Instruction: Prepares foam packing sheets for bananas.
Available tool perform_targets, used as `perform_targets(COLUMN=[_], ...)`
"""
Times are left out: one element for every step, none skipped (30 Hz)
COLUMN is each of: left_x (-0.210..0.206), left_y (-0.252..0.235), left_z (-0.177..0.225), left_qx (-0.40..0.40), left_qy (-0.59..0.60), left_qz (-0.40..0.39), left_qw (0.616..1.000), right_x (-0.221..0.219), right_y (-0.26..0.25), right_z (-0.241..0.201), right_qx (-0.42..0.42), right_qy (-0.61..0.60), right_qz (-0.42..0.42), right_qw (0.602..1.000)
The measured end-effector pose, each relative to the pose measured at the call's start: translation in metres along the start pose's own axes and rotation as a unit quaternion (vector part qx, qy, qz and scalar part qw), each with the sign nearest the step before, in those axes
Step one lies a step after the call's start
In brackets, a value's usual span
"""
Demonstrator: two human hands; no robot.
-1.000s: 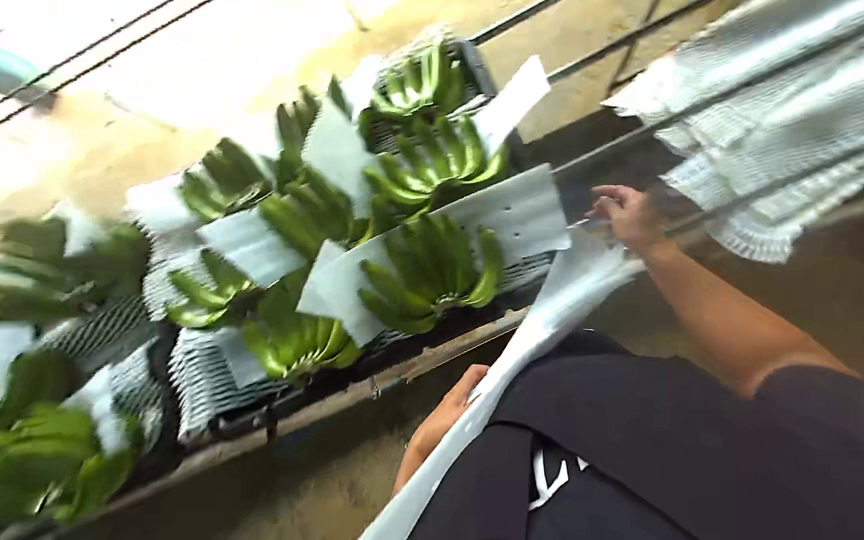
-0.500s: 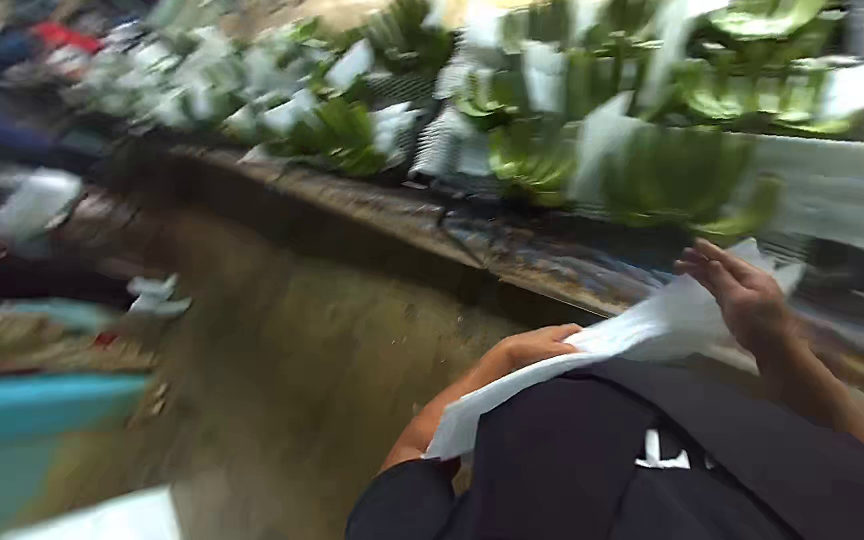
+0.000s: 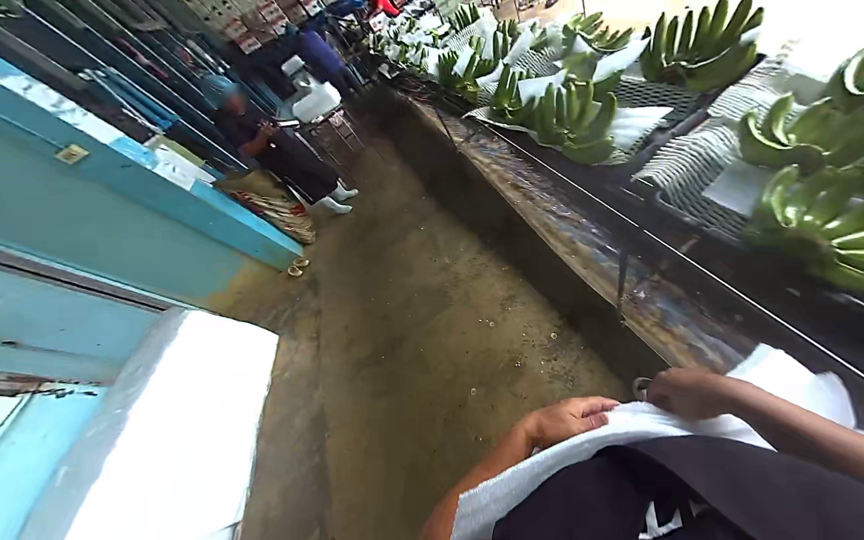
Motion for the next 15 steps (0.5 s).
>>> perform_targets(left_x=[0.007, 0.015, 0.024, 0.034, 0.046, 0.061, 0.078, 0.098, 0.118, 0.142, 0.166, 0.189, 0.210, 0.229, 0.246], left_y=[0.008, 0.014, 0.017, 0.018, 0.016, 0.011, 0.004, -0.004, -0.010, -0.015, -0.018, -0.021, -0.024, -0.026, -0.027], left_z=[0.003, 0.010, 0.017, 0.025, 0.033, 0.041, 0.044, 0.043, 0.041, 0.039, 0.035, 0.031, 0.026, 0.019, 0.012], left_qx=[-0.007, -0.001, 0.003, 0.007, 0.025, 0.065, 0.108, 0.134, 0.141, 0.143, 0.136, 0.128, 0.122, 0.119, 0.121], left_qy=[0.042, 0.070, 0.067, 0.029, -0.026, -0.071, -0.093, -0.097, -0.079, -0.049, -0.022, 0.004, 0.024, 0.039, 0.053], left_qz=[-0.011, -0.020, -0.038, -0.062, -0.086, -0.103, -0.106, -0.099, -0.084, -0.062, -0.038, -0.022, -0.012, -0.005, 0.003], left_qw=[0.999, 0.997, 0.997, 0.998, 0.996, 0.990, 0.984, 0.981, 0.983, 0.987, 0.990, 0.991, 0.992, 0.992, 0.991], right_x=[0.012, 0.024, 0.038, 0.054, 0.071, 0.089, 0.108, 0.126, 0.147, 0.170, 0.192, 0.212, 0.230, 0.245, 0.261], right_y=[-0.002, -0.007, -0.015, -0.023, -0.033, -0.044, -0.056, -0.066, -0.072, -0.077, -0.080, -0.088, -0.095, -0.100, -0.103], right_z=[-0.006, -0.008, -0.009, -0.008, -0.004, 0.002, 0.013, 0.023, 0.033, 0.042, 0.049, 0.058, 0.066, 0.072, 0.072], right_qx=[-0.006, -0.006, -0.001, 0.002, 0.003, 0.003, 0.005, 0.004, 0.005, 0.006, 0.011, 0.020, 0.028, 0.030, 0.026], right_qy=[0.021, 0.041, 0.059, 0.074, 0.085, 0.092, 0.097, 0.096, 0.090, 0.079, 0.065, 0.051, 0.042, 0.038, 0.038], right_qz=[-0.030, -0.047, -0.057, -0.068, -0.076, -0.078, -0.071, -0.065, -0.059, -0.052, -0.042, -0.029, -0.019, -0.022, -0.039], right_qw=[0.999, 0.998, 0.997, 0.995, 0.994, 0.993, 0.993, 0.993, 0.994, 0.995, 0.997, 0.998, 0.999, 0.999, 0.998])
Point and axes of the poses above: each hand's wrist, its own y-axis away from the middle knuckle, its own x-axis out of the back of the hand, z = x × y, the point moved 6 cm from there along -y, towards the middle knuckle, and after that the axes turned 15 degrees about -z, right-handed, at the moved point
